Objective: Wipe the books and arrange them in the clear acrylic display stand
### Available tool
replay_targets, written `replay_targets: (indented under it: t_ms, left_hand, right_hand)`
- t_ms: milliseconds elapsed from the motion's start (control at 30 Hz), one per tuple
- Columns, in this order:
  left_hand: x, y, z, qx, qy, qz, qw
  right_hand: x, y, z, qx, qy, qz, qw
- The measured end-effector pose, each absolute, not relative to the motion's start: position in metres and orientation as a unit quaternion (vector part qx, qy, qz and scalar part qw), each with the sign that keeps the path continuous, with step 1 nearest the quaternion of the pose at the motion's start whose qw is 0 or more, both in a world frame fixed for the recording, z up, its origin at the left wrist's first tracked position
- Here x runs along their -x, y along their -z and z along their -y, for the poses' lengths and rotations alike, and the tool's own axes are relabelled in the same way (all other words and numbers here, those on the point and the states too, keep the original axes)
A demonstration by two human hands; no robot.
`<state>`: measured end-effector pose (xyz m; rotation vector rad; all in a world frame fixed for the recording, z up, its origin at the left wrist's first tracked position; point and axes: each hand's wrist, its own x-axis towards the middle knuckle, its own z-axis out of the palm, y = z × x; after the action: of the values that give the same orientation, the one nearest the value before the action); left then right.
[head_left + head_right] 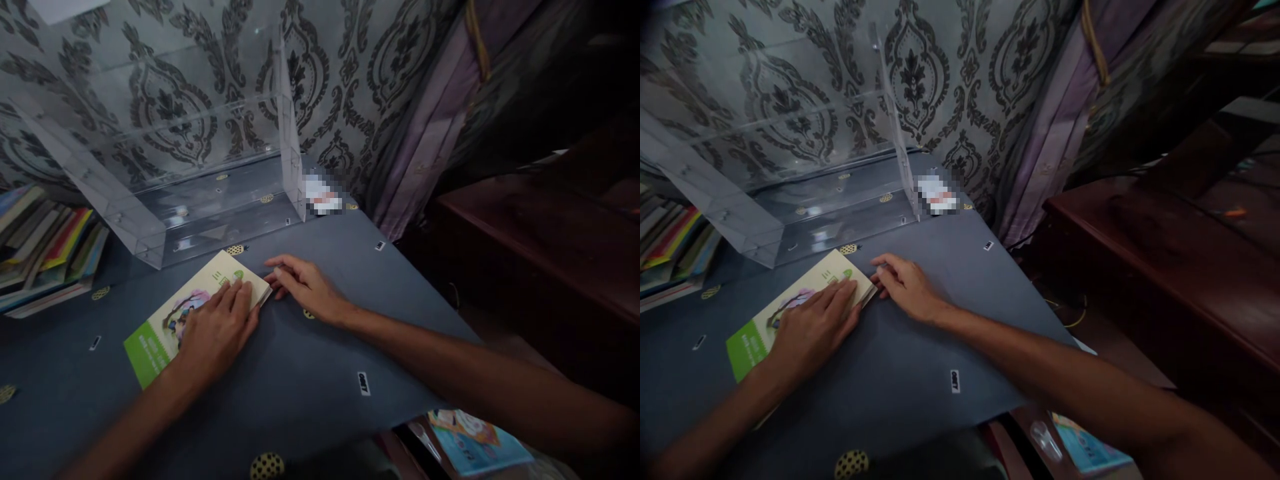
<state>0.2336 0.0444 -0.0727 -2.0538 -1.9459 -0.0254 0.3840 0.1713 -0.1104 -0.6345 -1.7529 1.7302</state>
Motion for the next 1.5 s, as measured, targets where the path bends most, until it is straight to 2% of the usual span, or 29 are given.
replay_targets:
  t_ms: [500,1500]
  left_hand:
    - [-0.23,0.071,-0.046,0.74,0.05,0.65,0.164]
    - [-0.23,0.071,-0.046,0.739,0.038,0.655,0.152]
  right_hand:
    - [-0.389,0.1,-0.168,0.284,-0.538,0.74,0.288]
    - [-0.389,0.099,-0.165,0.282,-0.519,0.749,0.3]
